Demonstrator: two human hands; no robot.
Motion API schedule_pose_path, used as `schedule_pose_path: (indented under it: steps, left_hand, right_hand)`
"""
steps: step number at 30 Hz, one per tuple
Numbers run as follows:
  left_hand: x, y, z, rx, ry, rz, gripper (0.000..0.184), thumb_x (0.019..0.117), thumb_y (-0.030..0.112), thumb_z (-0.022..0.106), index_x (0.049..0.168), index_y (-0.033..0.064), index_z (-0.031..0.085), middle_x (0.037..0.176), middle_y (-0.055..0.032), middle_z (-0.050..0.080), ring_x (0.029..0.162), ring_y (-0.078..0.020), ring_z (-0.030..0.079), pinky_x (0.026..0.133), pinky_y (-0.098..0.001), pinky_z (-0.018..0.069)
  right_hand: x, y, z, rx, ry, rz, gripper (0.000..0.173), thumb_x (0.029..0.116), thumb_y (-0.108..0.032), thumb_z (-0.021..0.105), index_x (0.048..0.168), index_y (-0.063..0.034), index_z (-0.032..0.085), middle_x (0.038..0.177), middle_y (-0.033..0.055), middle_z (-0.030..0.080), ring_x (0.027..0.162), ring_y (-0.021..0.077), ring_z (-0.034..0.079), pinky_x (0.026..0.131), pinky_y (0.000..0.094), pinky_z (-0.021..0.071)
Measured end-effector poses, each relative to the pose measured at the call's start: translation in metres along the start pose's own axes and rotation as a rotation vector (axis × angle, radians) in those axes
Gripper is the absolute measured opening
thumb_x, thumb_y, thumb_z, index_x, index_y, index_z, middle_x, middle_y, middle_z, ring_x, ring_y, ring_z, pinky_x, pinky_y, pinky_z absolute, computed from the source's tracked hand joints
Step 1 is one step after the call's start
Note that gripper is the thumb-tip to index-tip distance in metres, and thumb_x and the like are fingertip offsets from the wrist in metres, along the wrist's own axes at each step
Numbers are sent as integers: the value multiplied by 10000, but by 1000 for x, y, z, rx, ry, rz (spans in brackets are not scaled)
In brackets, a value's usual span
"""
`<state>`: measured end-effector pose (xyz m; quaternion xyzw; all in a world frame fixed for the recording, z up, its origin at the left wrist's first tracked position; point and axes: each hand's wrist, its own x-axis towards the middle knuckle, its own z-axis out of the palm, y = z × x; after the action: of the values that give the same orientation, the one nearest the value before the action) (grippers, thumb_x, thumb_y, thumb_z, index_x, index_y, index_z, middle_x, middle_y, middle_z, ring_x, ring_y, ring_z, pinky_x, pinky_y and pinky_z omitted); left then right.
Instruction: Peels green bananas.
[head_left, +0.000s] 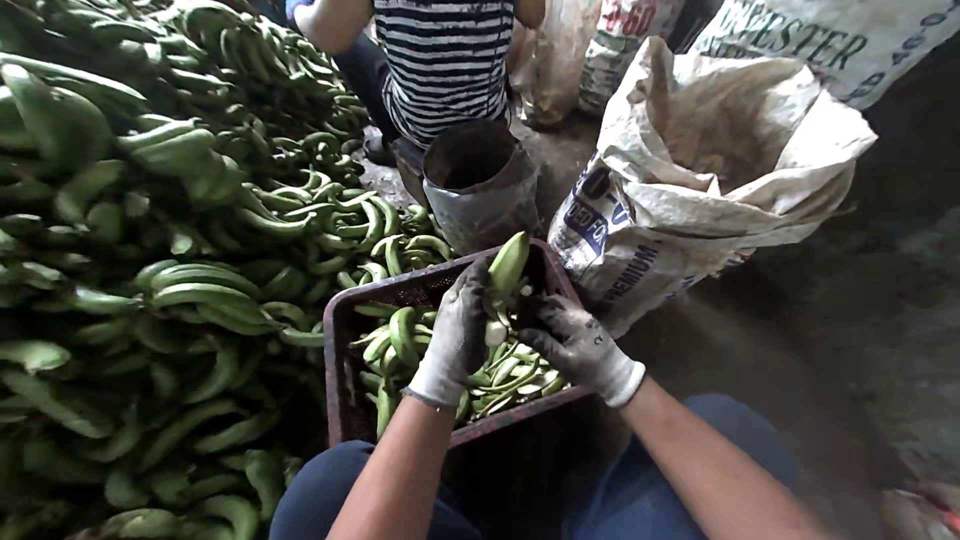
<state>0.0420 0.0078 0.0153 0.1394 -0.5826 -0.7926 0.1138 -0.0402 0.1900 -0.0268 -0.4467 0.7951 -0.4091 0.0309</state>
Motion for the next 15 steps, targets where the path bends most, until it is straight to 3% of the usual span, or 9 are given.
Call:
schedule_pose_path:
  steps: [4,8,11,15]
  left_hand:
    - [2,6,4,26,52,-121,397,1080,462,426,1349,233,609,985,-64,690,735,-161,653,607,-341,568]
    - [1,1,4,-31,27,-250,528,1066,575,372,1313,197,645,943,-99,690,695,-186,638,576,-334,550]
    - [5,-1,-3,-110,-48,-210,502,1059,549,433,1352,182,609,981,-132,690,739,-206,664,628,-352,586]
    - [12,0,-1,-68,82,-90,458,1057,521,473,1373,207,578,992,-105,686,774,-211,673,662,-390,599]
  right_hand:
    - [18,17,-1,-252,263,23,478,990,-418,630,1407,-186,636,1240,138,682,1154,306,645,988,524,533]
    - [25,34,-32,-197,245,444,550,1031,-570,510,1524,-326,492,1368,143,623,1166,363,644,938,660,516]
    - [26,29,-38,-92,208,428,518,1025,-533,545,1465,-261,551,1336,90,650,1164,280,651,977,594,526]
    - [13,5,-16,21,189,300,569,957,-619,595,1323,-184,630,1132,44,707,960,176,690,845,486,589]
